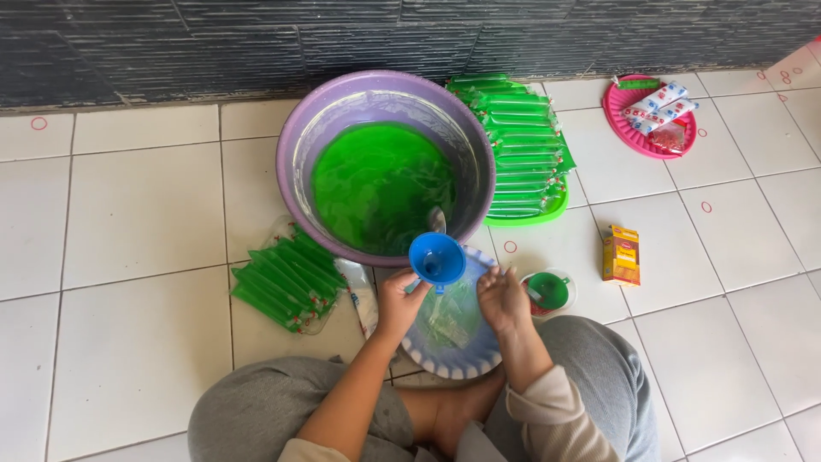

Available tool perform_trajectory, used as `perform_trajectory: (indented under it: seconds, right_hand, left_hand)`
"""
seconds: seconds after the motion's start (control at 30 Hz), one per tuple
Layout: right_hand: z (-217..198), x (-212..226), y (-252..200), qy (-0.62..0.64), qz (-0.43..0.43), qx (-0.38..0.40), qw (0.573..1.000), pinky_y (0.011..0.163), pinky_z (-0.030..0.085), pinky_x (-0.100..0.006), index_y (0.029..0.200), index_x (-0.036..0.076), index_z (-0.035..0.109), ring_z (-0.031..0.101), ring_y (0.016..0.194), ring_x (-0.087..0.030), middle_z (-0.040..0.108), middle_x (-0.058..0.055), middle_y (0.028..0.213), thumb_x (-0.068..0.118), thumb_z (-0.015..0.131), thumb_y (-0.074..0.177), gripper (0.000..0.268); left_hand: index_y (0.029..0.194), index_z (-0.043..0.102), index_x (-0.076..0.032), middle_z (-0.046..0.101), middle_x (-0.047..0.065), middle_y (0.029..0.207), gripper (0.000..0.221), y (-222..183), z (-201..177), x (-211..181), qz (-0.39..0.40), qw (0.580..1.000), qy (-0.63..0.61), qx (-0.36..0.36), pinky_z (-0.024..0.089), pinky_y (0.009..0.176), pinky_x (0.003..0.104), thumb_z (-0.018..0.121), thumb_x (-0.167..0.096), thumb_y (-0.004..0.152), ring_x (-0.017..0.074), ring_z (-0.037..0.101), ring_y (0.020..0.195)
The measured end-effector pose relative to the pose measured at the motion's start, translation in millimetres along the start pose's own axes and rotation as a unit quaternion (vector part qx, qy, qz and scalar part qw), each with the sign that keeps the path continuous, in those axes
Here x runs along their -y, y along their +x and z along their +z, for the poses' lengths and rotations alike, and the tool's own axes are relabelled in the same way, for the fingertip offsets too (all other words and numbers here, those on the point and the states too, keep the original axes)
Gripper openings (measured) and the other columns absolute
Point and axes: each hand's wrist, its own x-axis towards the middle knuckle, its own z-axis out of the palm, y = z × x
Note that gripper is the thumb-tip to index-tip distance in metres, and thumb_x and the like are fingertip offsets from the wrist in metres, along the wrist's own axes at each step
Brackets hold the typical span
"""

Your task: Manually filling small plastic tubes with green liquid using a ladle and a funnel while sitting on the floor.

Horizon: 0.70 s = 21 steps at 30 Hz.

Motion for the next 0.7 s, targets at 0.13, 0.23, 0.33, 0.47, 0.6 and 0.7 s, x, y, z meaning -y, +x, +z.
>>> perform_trajectory:
  seconds: [0.13,0.23,0.33,0.47,0.6,0.7]
  right_hand:
    - [-48,-20,0,0.143,0.134,-0.085,0.977,0.062,0.049,-0.018,0.112,0.009,0.043,0.062,0.078,-0.012,0.059,-0.003,0.092,0.024,0.040,0.112,0.015]
    - [-3,-24,-74,0.110,0.231,-0.013,0.967,0.067,0.053,-0.023,0.119,-0.003,0.040,0.059,0.085,-0.019,0.054,-0.013,0.102,0.037,0.048,0.109,0.043]
    - [28,-22,-129,-0.372,-0.048,0.170,0.911,0.082,0.054,-0.047,0.163,0.026,0.010,0.059,0.128,-0.031,0.041,-0.010,0.156,0.065,0.066,0.065,0.119]
    - [7,-13,-125,-0.563,-0.462,0.344,0.593,0.109,0.043,-0.047,0.133,0.012,0.050,0.053,0.131,-0.034,0.053,-0.016,0.140,0.048,0.081,0.085,0.068]
    - [-7,3,-126,-0.526,-0.469,0.216,0.676,0.089,0.040,-0.031,0.102,0.017,0.057,0.055,0.097,-0.019,0.056,-0.003,0.102,0.024,0.070,0.094,0.017]
    - [-61,-1,-79,-0.619,-0.386,0.181,0.659,0.099,0.045,-0.051,0.104,0.018,0.066,0.061,0.109,-0.039,0.063,-0.014,0.105,0.015,0.088,0.073,0.038]
  left_hand:
    - [0.098,0.085,-0.010,0.082,0.010,0.094,0.014,-8,4,8,0.030,0.999,0.004,0.016,0.057,0.087,0.042,0.081,-0.005,0.085,0.0295,0.076,0.095]
    - [0.098,0.085,-0.008,0.083,0.011,0.092,0.013,-11,4,13,0.052,0.998,0.011,0.022,0.057,0.086,0.044,0.081,-0.005,0.086,0.0304,0.077,0.090]
    - [0.097,0.079,-0.004,0.079,0.012,0.105,0.010,-14,3,5,0.157,0.982,0.058,0.083,0.059,0.081,0.041,0.074,-0.003,0.088,0.0280,0.075,0.098]
    - [0.089,0.079,-0.009,0.079,0.008,0.091,0.010,-20,1,1,0.190,0.972,0.087,0.104,0.056,0.073,0.040,0.069,-0.007,0.087,0.0265,0.075,0.086]
    - [0.097,0.079,0.002,0.078,0.014,0.088,0.011,-21,-2,-7,0.220,0.958,0.127,0.135,0.062,0.071,0.041,0.076,-0.005,0.088,0.0278,0.077,0.082]
    - [0.091,0.084,-0.009,0.080,0.008,0.084,0.012,-29,5,-8,0.168,0.982,0.061,0.063,0.057,0.080,0.039,0.083,-0.004,0.080,0.0290,0.075,0.081]
